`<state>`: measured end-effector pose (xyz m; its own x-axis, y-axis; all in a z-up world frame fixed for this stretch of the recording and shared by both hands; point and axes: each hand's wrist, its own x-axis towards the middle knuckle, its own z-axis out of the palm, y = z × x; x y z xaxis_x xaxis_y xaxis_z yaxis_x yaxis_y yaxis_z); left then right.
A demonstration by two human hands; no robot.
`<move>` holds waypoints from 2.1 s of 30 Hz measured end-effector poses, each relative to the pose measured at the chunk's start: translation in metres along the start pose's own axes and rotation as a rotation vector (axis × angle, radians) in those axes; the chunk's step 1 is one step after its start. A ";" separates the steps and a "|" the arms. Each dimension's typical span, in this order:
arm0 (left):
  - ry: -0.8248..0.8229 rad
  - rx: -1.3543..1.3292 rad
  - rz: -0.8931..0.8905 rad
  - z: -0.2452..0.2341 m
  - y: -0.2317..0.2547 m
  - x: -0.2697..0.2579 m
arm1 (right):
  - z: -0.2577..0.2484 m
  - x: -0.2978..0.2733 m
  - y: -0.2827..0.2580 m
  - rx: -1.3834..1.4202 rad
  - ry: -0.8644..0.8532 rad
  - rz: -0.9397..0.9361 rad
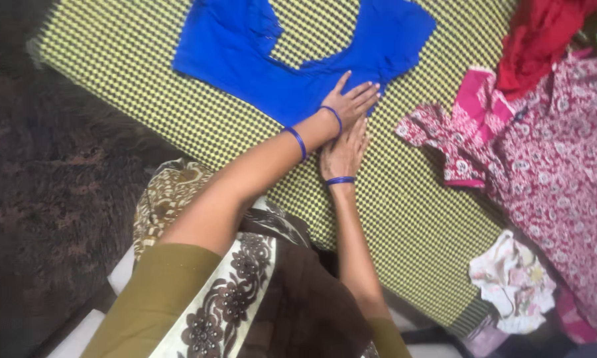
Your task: The person irons a blue top on a checkered ironing board. They smooth the fabric, use a steam iron to press the garment, and then fold it neatly. The person handles the iron and the garment directly with their hands.
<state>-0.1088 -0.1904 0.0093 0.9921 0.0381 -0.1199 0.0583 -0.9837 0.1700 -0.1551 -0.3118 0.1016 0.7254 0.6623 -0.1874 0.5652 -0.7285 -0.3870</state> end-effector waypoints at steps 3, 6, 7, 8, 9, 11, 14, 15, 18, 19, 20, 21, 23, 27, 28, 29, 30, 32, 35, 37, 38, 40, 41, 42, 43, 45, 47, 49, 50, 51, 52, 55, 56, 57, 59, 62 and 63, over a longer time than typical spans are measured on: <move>-0.074 0.025 -0.014 -0.034 -0.013 -0.032 | 0.004 0.006 0.000 -0.024 0.037 -0.045; -0.127 -0.095 -0.033 -0.069 -0.030 -0.088 | 0.005 0.000 0.005 0.010 0.076 -0.061; -0.112 -0.144 -0.041 -0.077 -0.038 -0.106 | 0.005 0.001 0.007 0.022 0.087 -0.060; -0.078 -0.160 -0.065 -0.082 -0.047 -0.124 | 0.004 0.005 0.009 0.025 0.089 -0.036; -0.044 -0.177 -0.088 -0.085 -0.057 -0.142 | 0.003 0.009 0.012 0.028 0.090 -0.013; 0.040 -0.194 -0.158 -0.086 -0.081 -0.180 | 0.005 0.011 0.012 0.021 0.078 0.039; 0.056 -0.179 -0.366 -0.091 -0.125 -0.237 | 0.011 0.014 0.009 0.010 0.077 0.087; 0.112 -0.219 -0.464 -0.091 -0.137 -0.254 | 0.015 0.013 0.008 0.015 0.098 0.087; 0.228 -0.215 -0.658 -0.091 -0.168 -0.293 | 0.020 0.008 0.008 0.023 0.136 0.098; 0.257 -0.191 -0.706 -0.090 -0.180 -0.303 | 0.021 0.006 0.007 0.027 0.144 0.104; 0.380 -0.258 -0.711 -0.087 -0.189 -0.309 | 0.020 0.004 0.007 0.043 0.152 0.111; 0.502 -0.327 -0.714 -0.082 -0.198 -0.311 | 0.020 0.002 0.006 0.058 0.160 0.117; 0.665 -0.474 -0.759 -0.074 -0.216 -0.306 | 0.019 -0.008 0.002 0.081 0.239 0.100; 0.770 -0.613 -0.828 -0.064 -0.258 -0.256 | 0.019 -0.024 -0.020 0.111 0.468 0.097; 0.780 -0.600 -0.822 -0.062 -0.268 -0.246 | 0.024 -0.026 -0.026 0.127 0.506 0.119; 0.781 -0.567 -0.808 -0.058 -0.274 -0.236 | 0.029 -0.027 -0.030 0.092 0.537 0.117; 0.781 -0.528 -0.795 -0.055 -0.281 -0.228 | 0.034 -0.026 -0.033 0.062 0.564 0.116; 0.799 -0.515 -0.763 -0.045 -0.294 -0.222 | 0.047 -0.023 -0.033 0.014 0.606 0.139; 0.794 -0.580 -0.723 -0.035 -0.311 -0.221 | 0.065 -0.018 -0.028 -0.051 0.643 0.213; 0.708 -0.615 -0.716 -0.032 -0.313 -0.223 | 0.073 -0.020 -0.025 -0.119 0.650 0.266; 0.708 -0.620 -0.692 -0.035 -0.314 -0.224 | 0.076 -0.020 -0.025 -0.143 0.651 0.284; 0.709 -0.625 -0.650 -0.045 -0.314 -0.229 | 0.079 -0.022 -0.029 -0.187 0.650 0.317; 0.699 -0.599 -0.635 -0.053 -0.310 -0.232 | 0.075 -0.025 -0.033 -0.195 0.647 0.349; 0.692 -0.565 -0.622 -0.064 -0.307 -0.238 | 0.071 -0.024 -0.040 -0.194 0.643 0.375; 0.685 -0.532 -0.610 -0.075 -0.310 -0.243 | 0.070 -0.023 -0.052 -0.193 0.640 0.402; 0.614 -0.505 -0.592 -0.093 -0.320 -0.248 | 0.060 -0.021 -0.079 -0.219 0.634 0.400; 0.618 -0.515 -0.587 -0.100 -0.321 -0.247 | 0.055 -0.021 -0.111 -0.239 0.614 0.298; 0.706 -0.550 -0.593 -0.101 -0.328 -0.232 | 0.056 -0.008 -0.148 -0.239 0.582 0.093; 0.691 -0.553 -0.483 -0.100 -0.329 -0.223 | 0.058 0.000 -0.168 -0.175 0.520 0.060; 0.675 -0.555 -0.372 -0.098 -0.328 -0.211 | 0.061 0.008 -0.189 -0.111 0.459 0.027; 0.655 -0.560 -0.264 -0.095 -0.326 -0.202 | 0.066 0.017 -0.210 -0.102 0.418 -0.088; 0.427 -0.281 -0.178 -0.093 -0.348 -0.180 | 0.073 0.043 -0.273 -0.044 0.162 -0.394; 0.426 -0.275 -0.168 -0.093 -0.357 -0.177 | 0.075 0.048 -0.292 -0.026 0.056 -0.407; 0.424 -0.268 -0.158 -0.094 -0.367 -0.176 | 0.078 0.053 -0.309 -0.009 -0.049 -0.420; 0.411 -0.271 -0.148 -0.094 -0.380 -0.178 | 0.089 0.054 -0.337 -0.015 -0.002 -0.457; 0.429 -0.331 -0.194 -0.090 -0.388 -0.177 | 0.094 0.052 -0.344 0.015 0.121 -0.459; 0.460 -0.373 -0.236 -0.088 -0.387 -0.172 | 0.097 0.053 -0.344 0.033 0.172 -0.448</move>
<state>-0.2923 0.1991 0.0506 0.8893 0.3993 0.2228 0.2333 -0.8154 0.5298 -0.3492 -0.0089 0.1377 0.4690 0.8693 0.1558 0.8265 -0.3698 -0.4245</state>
